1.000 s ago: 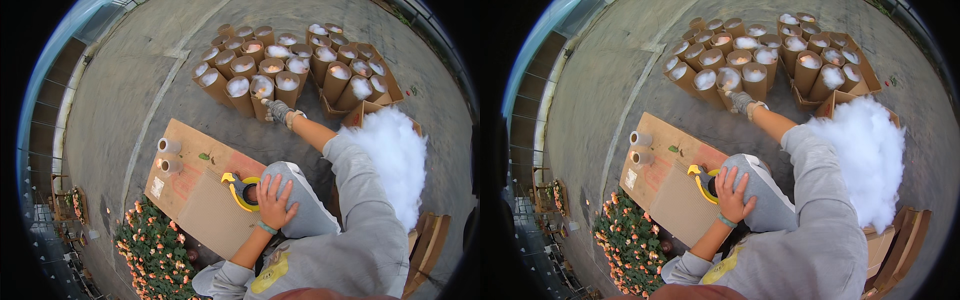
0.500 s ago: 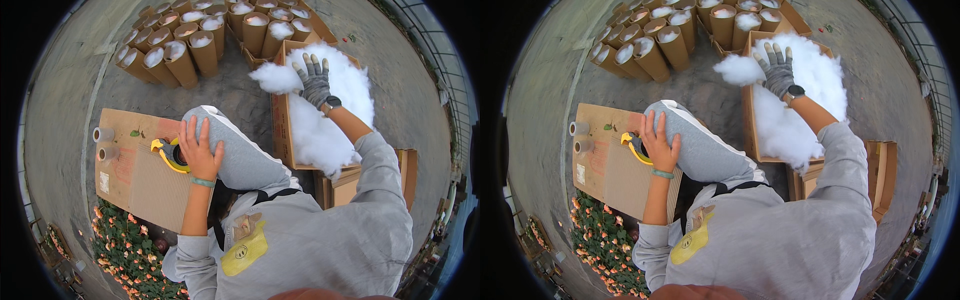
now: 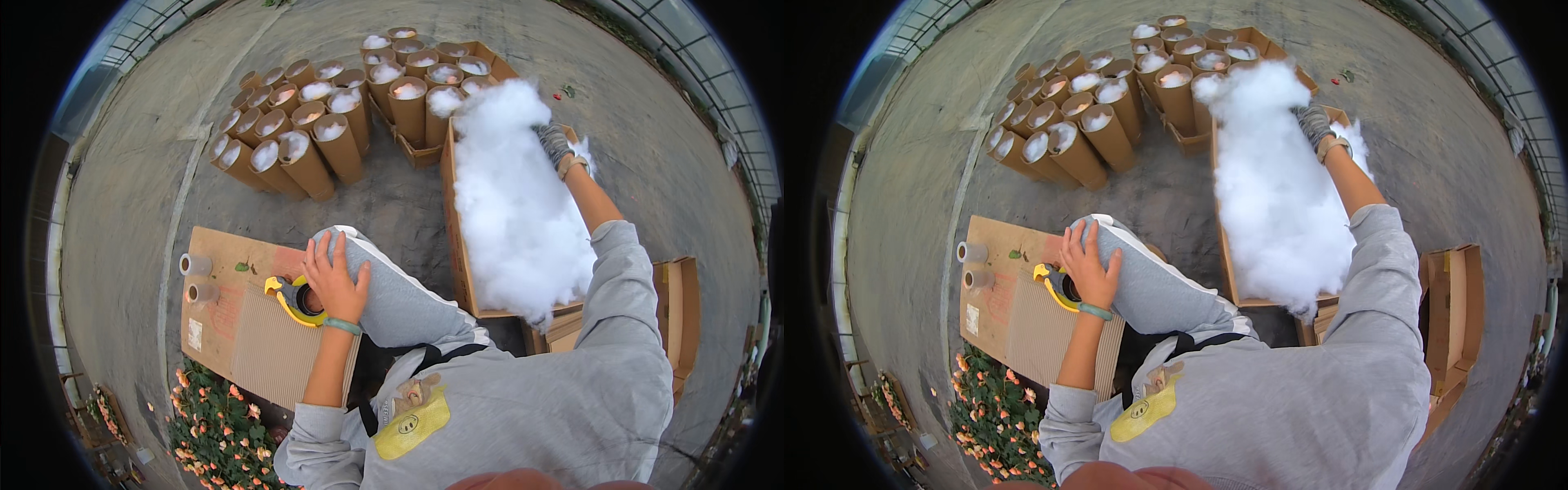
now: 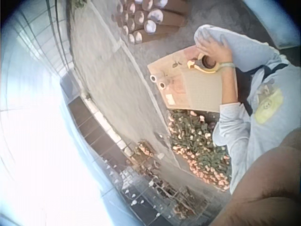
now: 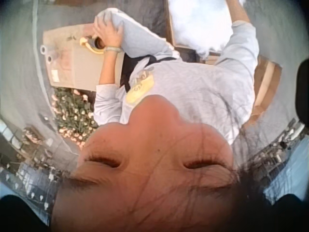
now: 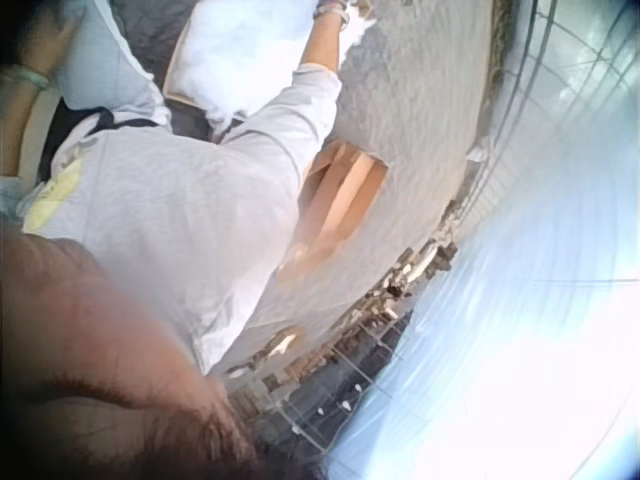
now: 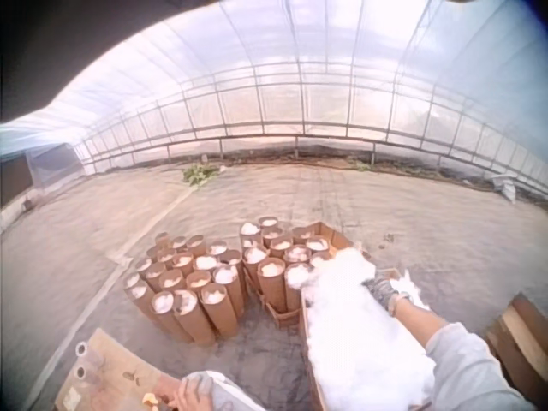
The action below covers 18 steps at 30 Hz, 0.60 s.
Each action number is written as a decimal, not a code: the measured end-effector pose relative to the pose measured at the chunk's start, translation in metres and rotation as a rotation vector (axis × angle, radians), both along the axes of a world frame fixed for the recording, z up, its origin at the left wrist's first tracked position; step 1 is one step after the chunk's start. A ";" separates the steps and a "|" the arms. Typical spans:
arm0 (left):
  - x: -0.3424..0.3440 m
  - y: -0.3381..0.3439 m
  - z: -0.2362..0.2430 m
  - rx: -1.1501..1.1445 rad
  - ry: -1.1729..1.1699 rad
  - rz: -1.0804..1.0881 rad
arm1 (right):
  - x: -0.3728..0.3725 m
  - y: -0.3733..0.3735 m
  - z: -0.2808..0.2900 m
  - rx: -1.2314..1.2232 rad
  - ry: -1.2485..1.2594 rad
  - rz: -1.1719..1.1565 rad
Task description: The person sits on the floor and repeatedly wraps artificial flowers with cotton and cardboard, then seals each bundle with a handheld tape dispenser. The wrapped bundles are placed into a nearby box.
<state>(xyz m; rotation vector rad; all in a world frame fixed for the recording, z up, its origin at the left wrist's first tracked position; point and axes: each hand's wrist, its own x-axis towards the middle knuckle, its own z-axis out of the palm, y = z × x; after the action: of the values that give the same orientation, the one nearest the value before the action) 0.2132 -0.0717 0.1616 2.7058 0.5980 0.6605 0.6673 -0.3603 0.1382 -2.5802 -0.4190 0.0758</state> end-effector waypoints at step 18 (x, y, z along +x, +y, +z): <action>-0.001 -0.017 0.037 -1.271 -0.715 -0.083 | -0.340 0.289 0.213 -0.252 -0.534 0.904</action>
<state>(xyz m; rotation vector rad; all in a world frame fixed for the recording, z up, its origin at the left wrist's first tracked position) 0.2122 -0.0885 0.1987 1.2068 0.4503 0.7741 0.3272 -0.0713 0.3516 -2.3916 -1.8353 -0.2651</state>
